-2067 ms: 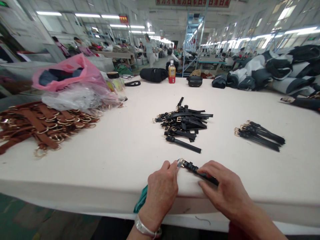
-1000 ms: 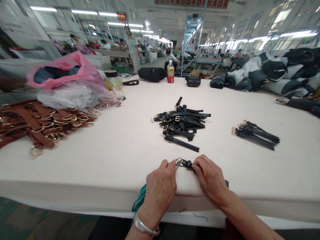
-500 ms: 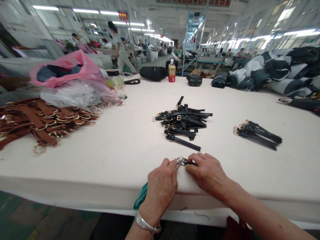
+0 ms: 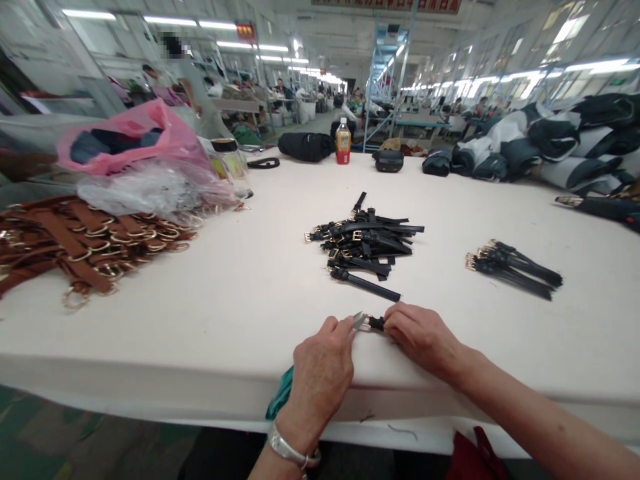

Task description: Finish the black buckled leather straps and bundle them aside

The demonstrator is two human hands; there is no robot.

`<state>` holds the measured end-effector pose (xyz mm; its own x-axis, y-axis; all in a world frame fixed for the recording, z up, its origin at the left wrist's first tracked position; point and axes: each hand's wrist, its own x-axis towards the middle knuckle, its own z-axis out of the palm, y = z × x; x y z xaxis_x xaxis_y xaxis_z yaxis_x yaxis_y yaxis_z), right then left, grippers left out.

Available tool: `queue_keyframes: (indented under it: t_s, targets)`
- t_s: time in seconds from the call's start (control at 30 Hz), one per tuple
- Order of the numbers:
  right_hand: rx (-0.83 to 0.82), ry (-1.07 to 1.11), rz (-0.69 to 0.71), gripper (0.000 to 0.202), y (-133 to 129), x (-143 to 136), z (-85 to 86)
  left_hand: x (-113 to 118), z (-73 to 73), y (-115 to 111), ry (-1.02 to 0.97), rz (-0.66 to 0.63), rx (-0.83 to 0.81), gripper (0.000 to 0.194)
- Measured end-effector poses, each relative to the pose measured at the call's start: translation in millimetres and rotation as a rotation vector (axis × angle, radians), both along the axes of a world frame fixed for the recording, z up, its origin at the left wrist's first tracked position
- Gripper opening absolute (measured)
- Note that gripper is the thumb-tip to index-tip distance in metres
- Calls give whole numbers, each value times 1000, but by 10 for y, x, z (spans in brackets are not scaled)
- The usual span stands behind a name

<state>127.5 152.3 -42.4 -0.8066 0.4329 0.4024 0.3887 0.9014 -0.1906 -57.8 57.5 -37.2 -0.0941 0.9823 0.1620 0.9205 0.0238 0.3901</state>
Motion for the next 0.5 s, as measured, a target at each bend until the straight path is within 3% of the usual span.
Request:
queue_keyframes:
  t_s: [0.17,0.5]
  targets:
    - [-264,138,-107,16,46,-9,-50,41,77,-78,-20,-51,38,31]
    - [-455,261,-238,15,94,-9,-117,234,51,-19,183,-164,16,36]
